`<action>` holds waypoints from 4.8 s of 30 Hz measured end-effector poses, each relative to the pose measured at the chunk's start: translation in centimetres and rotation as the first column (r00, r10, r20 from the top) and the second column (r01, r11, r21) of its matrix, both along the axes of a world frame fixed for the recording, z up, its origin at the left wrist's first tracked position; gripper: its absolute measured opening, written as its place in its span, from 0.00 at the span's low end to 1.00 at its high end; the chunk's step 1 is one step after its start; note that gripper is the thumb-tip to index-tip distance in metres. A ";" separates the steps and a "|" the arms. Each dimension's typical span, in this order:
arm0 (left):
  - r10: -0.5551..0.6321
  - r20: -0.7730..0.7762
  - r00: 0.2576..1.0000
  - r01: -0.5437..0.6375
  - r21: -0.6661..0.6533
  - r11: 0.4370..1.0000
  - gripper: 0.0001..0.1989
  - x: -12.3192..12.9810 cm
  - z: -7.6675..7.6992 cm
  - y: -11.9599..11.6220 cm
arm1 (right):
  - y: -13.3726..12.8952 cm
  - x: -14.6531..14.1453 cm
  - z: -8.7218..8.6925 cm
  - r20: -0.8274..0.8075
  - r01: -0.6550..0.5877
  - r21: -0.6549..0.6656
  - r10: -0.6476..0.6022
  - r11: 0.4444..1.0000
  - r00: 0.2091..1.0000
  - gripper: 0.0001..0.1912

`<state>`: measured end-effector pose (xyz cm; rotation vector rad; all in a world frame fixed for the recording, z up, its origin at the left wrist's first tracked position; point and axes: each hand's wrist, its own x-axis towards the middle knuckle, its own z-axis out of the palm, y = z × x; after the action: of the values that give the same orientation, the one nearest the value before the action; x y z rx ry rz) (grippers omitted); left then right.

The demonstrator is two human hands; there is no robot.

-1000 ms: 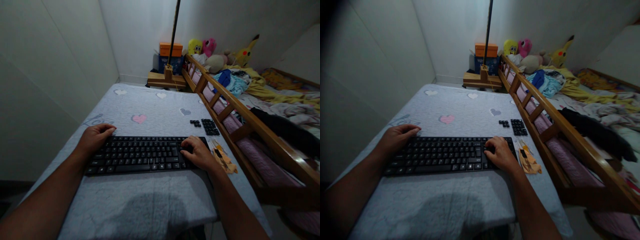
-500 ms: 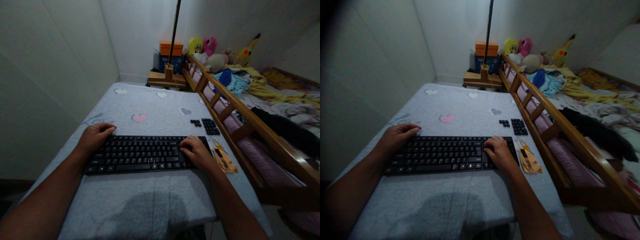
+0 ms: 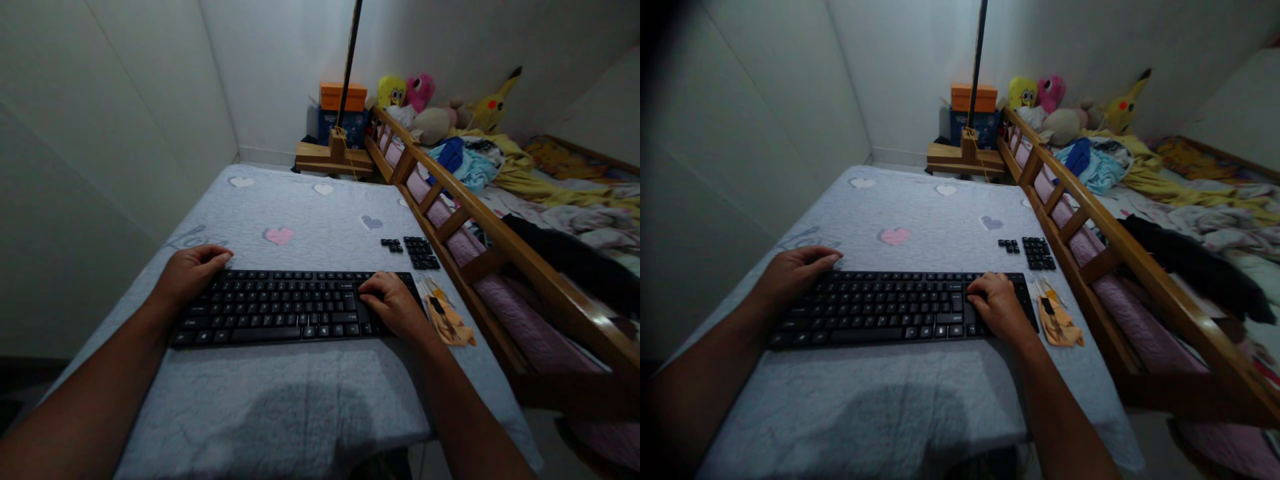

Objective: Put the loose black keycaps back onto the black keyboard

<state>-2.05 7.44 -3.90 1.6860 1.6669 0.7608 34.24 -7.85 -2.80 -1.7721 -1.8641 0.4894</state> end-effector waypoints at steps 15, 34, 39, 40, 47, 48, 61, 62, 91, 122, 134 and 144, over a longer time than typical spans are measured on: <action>-0.011 -0.005 1.000 0.011 0.017 1.000 0.23 -0.2 -0.3 0.2 | 0.4 -0.7 0.0 0.068 0.064 -0.045 -0.061 0.997 0.996 0.08; -0.016 -0.017 1.000 0.016 0.029 0.999 0.22 -0.3 -0.5 0.4 | 0.1 -0.1 0.3 0.006 0.090 0.078 -0.091 0.993 0.996 0.07; -0.010 0.006 1.000 0.010 0.019 1.000 0.22 -0.4 -0.5 0.3 | 0.1 0.1 0.1 0.051 0.082 0.037 -0.084 0.996 0.995 0.06; -0.009 0.006 1.000 0.009 0.018 1.000 0.22 -0.4 -0.5 0.3 | 0.2 0.0 0.0 0.068 0.079 0.022 -0.080 0.997 0.995 0.06; -0.012 0.013 1.000 0.012 0.005 1.000 0.23 -0.3 -0.6 0.4 | 0.4 -0.6 0.0 0.155 0.088 -0.035 -0.082 0.995 0.985 0.05; -0.013 0.017 1.000 0.013 0.006 1.000 0.23 -0.3 -0.7 0.4 | 0.4 -0.5 0.1 0.147 0.084 -0.029 -0.079 0.996 0.986 0.05; -0.017 0.055 0.998 0.017 0.000 1.000 0.23 -0.4 -0.8 0.6 | 6.3 8.0 1.0 0.408 0.440 0.130 -0.452 0.888 0.793 0.11; -0.018 0.058 0.998 0.018 0.001 1.000 0.24 -0.4 -0.8 0.6 | 6.8 8.4 0.8 0.436 0.455 0.124 -0.460 0.882 0.773 0.12; -0.014 0.030 0.999 0.014 0.017 1.000 0.24 -0.4 -0.7 0.6 | 6.7 7.8 1.7 0.263 0.328 0.077 -0.336 0.942 0.904 0.05; -0.020 -0.008 1.000 0.020 0.030 0.999 0.23 -0.2 -0.4 0.5 | 0.3 2.1 0.9 0.032 -0.038 -0.074 0.041 0.997 0.999 0.08; -0.017 -0.004 1.000 0.017 0.017 1.000 0.22 -0.2 -0.2 0.2 | 0.3 1.9 0.8 0.017 0.002 -0.089 0.000 0.996 1.000 0.07; -0.022 0.007 1.000 0.022 0.028 0.999 0.21 -0.1 -0.2 0.2 | 0.5 1.7 0.1 0.110 0.028 -0.048 -0.023 0.998 0.994 0.07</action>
<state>-2.13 7.65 -4.15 1.7164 1.6376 0.7821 35.99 -7.37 -2.69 -1.8875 -1.9155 0.4408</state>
